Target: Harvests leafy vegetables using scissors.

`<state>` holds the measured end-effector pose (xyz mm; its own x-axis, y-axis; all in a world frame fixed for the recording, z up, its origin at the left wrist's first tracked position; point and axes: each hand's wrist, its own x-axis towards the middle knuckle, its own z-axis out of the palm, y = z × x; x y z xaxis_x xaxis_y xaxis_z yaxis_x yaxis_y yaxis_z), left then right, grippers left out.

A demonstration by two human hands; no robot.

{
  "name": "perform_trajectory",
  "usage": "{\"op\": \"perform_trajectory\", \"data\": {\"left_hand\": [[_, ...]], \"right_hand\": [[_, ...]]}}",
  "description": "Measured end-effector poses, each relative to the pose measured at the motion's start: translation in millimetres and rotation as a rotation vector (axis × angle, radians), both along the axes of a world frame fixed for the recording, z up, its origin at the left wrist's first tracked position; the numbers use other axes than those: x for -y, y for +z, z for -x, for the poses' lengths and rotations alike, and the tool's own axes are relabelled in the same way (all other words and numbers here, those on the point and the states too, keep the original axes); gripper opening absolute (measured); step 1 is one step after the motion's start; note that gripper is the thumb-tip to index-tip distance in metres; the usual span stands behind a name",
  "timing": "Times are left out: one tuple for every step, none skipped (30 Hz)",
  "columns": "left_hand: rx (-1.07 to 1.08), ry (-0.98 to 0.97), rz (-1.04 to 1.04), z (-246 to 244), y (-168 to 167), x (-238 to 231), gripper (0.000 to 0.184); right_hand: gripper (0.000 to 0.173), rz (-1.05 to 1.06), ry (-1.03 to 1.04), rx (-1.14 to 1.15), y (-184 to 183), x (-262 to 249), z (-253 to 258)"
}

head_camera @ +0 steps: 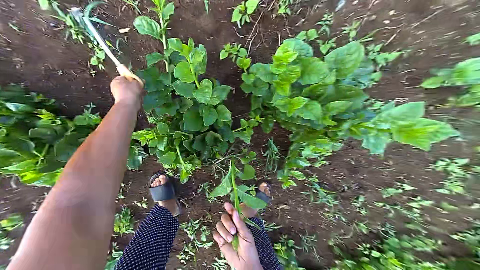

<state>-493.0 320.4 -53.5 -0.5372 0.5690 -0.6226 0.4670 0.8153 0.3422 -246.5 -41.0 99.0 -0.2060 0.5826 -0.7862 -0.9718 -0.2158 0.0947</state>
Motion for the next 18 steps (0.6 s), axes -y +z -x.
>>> {"op": "perform_trajectory", "data": {"left_hand": [[0.088,0.096,-0.059,0,9,9,0.044],[0.177,0.193,-0.121,0,22,19,0.046],[0.262,0.276,-0.178,-1,34,31,0.047],[0.322,0.348,-0.226,-2,46,45,0.047],[0.349,0.405,-0.264,-1,56,62,0.046],[0.359,0.442,-0.290,0,65,80,0.046],[0.361,0.470,-0.308,1,72,98,0.047],[0.363,0.493,-0.325,1,77,115,0.047],[0.376,0.522,-0.343,-1,81,130,0.045],[0.393,0.539,-0.355,-4,83,143,0.043],[0.407,0.537,-0.370,-7,84,154,0.041],[0.404,0.515,-0.389,-8,82,163,0.039],[0.387,0.469,-0.396,-10,80,171,0.038],[0.357,0.407,-0.392,-11,80,177,0.038],[0.312,0.325,-0.374,-12,83,181,0.037],[0.268,0.224,-0.343,-13,88,185,0.038],[0.229,0.130,-0.315,-15,92,188,0.036],[0.195,0.055,-0.302,-16,96,190,0.034]], "right_hand": [[0.028,-0.015,0.014,0.016,0,1,2],[0.028,-0.025,0.017,0.028,0,2,3],[0.027,-0.023,0.010,0.044,3,2,5],[0.026,-0.017,-0.003,0.060,7,1,6],[0.025,-0.017,-0.020,0.069,13,-1,8],[0.025,-0.021,-0.029,0.079,19,-6,10],[0.025,-0.026,-0.024,0.092,25,-14,13],[0.024,-0.024,0.005,0.123,31,-25,14],[0.023,-0.023,0.060,0.174,36,-35,14],[0.022,-0.018,0.144,0.249,41,-47,15],[0.022,-0.022,0.232,0.327,44,-60,15],[0.022,-0.039,0.306,0.400,47,-72,15],[0.023,-0.079,0.369,0.465,49,-86,16],[0.024,-0.130,0.426,0.535,52,-100,17],[0.026,-0.178,0.471,0.604,54,-113,19],[0.029,-0.215,0.508,0.678,56,-127,22],[0.032,-0.245,0.543,0.753,58,-139,24],[0.035,-0.267,0.574,0.831,60,-151,26]]}}
